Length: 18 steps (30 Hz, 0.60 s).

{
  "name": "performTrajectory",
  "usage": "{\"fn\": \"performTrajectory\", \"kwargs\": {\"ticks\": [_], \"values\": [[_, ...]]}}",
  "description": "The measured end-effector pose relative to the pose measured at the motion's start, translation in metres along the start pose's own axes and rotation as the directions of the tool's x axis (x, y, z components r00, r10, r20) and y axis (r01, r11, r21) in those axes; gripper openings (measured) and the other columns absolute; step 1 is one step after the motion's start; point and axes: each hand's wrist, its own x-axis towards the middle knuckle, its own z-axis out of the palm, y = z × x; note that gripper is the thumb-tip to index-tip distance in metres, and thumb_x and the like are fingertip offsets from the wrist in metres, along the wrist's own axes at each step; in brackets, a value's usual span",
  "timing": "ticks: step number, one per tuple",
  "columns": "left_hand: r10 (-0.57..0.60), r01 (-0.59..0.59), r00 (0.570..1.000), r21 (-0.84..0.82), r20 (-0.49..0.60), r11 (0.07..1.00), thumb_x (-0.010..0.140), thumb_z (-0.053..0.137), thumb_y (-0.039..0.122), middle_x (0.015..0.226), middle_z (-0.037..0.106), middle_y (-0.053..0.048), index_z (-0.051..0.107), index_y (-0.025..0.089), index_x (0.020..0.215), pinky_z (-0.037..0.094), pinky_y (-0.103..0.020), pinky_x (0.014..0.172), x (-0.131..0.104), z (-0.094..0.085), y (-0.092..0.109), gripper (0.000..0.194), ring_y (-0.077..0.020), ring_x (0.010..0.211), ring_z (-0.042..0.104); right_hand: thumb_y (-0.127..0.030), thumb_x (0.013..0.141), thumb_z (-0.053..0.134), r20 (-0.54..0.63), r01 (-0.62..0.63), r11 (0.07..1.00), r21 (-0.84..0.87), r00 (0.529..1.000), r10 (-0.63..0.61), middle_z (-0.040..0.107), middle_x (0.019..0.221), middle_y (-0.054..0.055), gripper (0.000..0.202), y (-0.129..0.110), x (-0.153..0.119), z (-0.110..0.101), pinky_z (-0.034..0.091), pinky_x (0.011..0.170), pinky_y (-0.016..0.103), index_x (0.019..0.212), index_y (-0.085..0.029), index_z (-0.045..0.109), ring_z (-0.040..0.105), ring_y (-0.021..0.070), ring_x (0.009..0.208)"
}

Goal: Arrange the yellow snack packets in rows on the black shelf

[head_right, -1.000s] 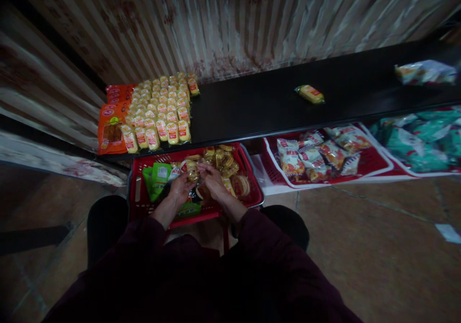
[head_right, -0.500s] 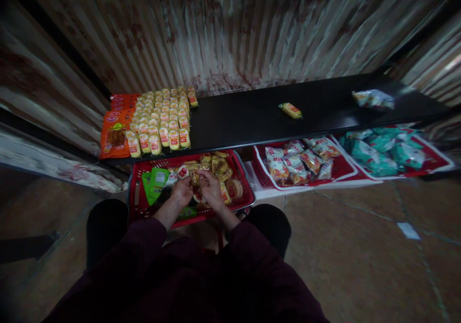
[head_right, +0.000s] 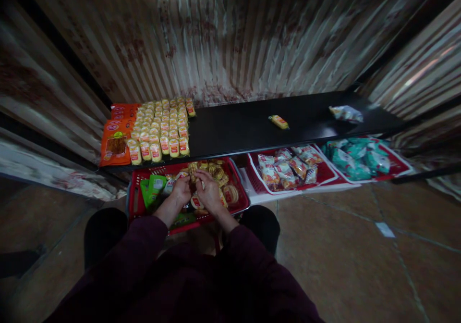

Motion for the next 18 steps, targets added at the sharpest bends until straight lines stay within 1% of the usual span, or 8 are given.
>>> {"fn": "performTrajectory", "kwargs": {"ticks": [4, 9, 13, 18], "values": [[-0.021, 0.021, 1.000, 0.015, -0.001, 1.000, 0.076, 0.048, 0.007, 0.056, 0.059, 0.000, 0.058, 0.014, 0.067, 0.048, -0.023, 0.063, -0.003, 0.004, 0.004, 0.015, -0.0105, 0.053, 0.057, -0.020, 0.085, 0.046, 0.001, 0.001, 0.994, -0.111, 1.000, -0.001, 0.065, 0.114, 0.010, 0.028, 0.000, 0.001, 0.000, 0.045, 0.099, 0.041, 0.105, -0.020, 0.066, 0.058, 0.0218, 0.108], [0.008, -0.009, 0.999, 0.040, 0.037, 0.999, 0.069, 0.059, 0.010, 0.058, 0.061, 0.000, 0.061, 0.013, 0.069, 0.047, -0.023, 0.061, -0.010, 0.008, 0.008, 0.003, -0.0105, 0.054, 0.056, -0.025, 0.086, 0.048, -0.012, -0.010, 0.979, -0.204, 1.000, 0.007, 0.064, 0.117, 0.010, 0.032, 0.001, 0.001, -0.003, 0.043, 0.100, 0.043, 0.113, -0.020, 0.063, 0.056, 0.0238, 0.112], [0.061, -0.064, 0.996, 0.044, 0.070, 0.997, 0.063, 0.063, 0.009, 0.065, 0.064, 0.001, 0.064, 0.015, 0.074, 0.046, -0.022, 0.066, -0.014, 0.011, 0.009, 0.012, -0.0100, 0.060, 0.059, -0.030, 0.087, 0.048, -0.025, -0.047, 0.979, -0.198, 0.999, 0.043, 0.066, 0.114, 0.011, 0.033, 0.002, 0.003, -0.004, 0.045, 0.098, 0.044, 0.115, -0.019, 0.062, 0.059, 0.0246, 0.108], [0.131, -0.136, 0.988, 0.077, 0.076, 0.988, 0.064, 0.060, 0.010, 0.073, 0.068, 0.000, 0.068, 0.016, 0.083, 0.045, -0.023, 0.069, -0.013, 0.010, 0.008, 0.021, -0.0110, 0.067, 0.060, -0.038, 0.086, 0.049, -0.047, -0.154, 0.975, -0.157, 0.988, 0.149, 0.067, 0.110, 0.013, 0.036, 0.001, 0.003, -0.003, 0.046, 0.094, 0.045, 0.113, -0.018, 0.063, 0.061, 0.0267, 0.104]]}}
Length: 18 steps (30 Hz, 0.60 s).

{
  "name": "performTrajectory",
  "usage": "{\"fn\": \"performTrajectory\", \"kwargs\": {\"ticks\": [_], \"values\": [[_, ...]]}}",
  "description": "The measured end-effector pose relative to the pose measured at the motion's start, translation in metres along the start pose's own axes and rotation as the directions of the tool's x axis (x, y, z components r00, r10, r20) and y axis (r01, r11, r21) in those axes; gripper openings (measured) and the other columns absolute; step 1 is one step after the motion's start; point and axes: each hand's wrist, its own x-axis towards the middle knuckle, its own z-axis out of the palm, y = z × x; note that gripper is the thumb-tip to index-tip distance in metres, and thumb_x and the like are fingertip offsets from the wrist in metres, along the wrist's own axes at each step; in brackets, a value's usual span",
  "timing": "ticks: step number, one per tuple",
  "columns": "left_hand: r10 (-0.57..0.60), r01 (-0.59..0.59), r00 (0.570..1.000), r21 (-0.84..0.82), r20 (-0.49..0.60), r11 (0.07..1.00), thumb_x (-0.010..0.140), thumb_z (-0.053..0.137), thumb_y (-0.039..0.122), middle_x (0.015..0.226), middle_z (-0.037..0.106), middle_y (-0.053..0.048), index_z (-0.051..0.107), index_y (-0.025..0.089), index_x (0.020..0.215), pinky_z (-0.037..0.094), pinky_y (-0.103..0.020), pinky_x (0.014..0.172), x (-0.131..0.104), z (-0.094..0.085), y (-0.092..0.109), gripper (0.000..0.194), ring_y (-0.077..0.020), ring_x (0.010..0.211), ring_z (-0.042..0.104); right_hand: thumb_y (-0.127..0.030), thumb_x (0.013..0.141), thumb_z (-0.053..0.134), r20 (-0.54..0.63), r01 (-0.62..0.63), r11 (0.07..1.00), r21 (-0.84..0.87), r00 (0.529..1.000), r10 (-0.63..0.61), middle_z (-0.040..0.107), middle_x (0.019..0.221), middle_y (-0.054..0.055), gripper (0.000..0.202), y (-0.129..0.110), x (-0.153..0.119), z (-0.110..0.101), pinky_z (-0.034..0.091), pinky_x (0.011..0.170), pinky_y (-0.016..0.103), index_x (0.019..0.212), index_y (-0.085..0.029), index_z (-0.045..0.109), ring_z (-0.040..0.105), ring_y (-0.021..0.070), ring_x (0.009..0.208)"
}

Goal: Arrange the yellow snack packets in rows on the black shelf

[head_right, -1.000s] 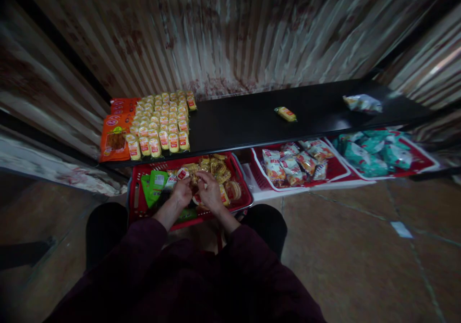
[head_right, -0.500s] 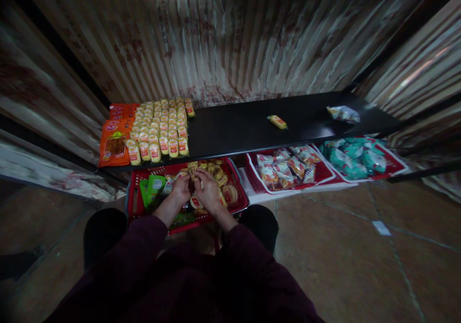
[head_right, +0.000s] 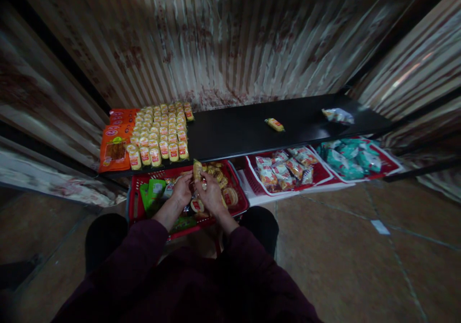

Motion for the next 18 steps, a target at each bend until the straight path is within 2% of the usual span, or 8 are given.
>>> {"fn": "performTrajectory", "kwargs": {"ticks": [5, 12, 18], "values": [[0.043, -0.044, 0.999, 0.056, 0.010, 0.997, 0.064, 0.056, 0.010, 0.078, 0.070, -0.001, 0.069, 0.018, 0.095, 0.046, -0.024, 0.069, 0.003, -0.005, -0.006, 0.035, -0.0121, 0.069, 0.060, -0.044, 0.084, 0.052, 0.003, -0.075, 0.994, 0.079, 0.997, 0.075, 0.065, 0.110, 0.013, 0.041, 0.000, -0.001, 0.001, 0.047, 0.093, 0.044, 0.115, -0.018, 0.062, 0.061, 0.0258, 0.101], [0.110, -0.131, 0.985, 0.160, 0.129, 0.978, 0.059, 0.056, 0.009, 0.086, 0.071, -0.003, 0.071, 0.017, 0.096, 0.044, -0.026, 0.073, 0.001, -0.004, -0.011, 0.040, -0.0126, 0.071, 0.059, -0.045, 0.078, 0.058, -0.053, -0.154, 0.986, 0.067, 0.986, 0.158, 0.064, 0.107, 0.014, 0.043, 0.006, 0.004, 0.001, 0.046, 0.092, 0.045, 0.108, -0.015, 0.064, 0.059, 0.0276, 0.100], [0.155, -0.185, 0.975, 0.197, 0.156, 0.963, 0.057, 0.055, 0.006, 0.096, 0.071, -0.005, 0.072, 0.017, 0.090, 0.044, -0.028, 0.081, 0.000, -0.002, -0.014, 0.039, -0.0147, 0.080, 0.061, -0.039, 0.080, 0.052, 0.036, -0.275, 0.946, 0.169, 0.961, 0.273, 0.067, 0.099, 0.009, 0.035, 0.004, 0.005, -0.005, 0.051, 0.081, 0.036, 0.105, -0.017, 0.064, 0.063, 0.0216, 0.088]]}}
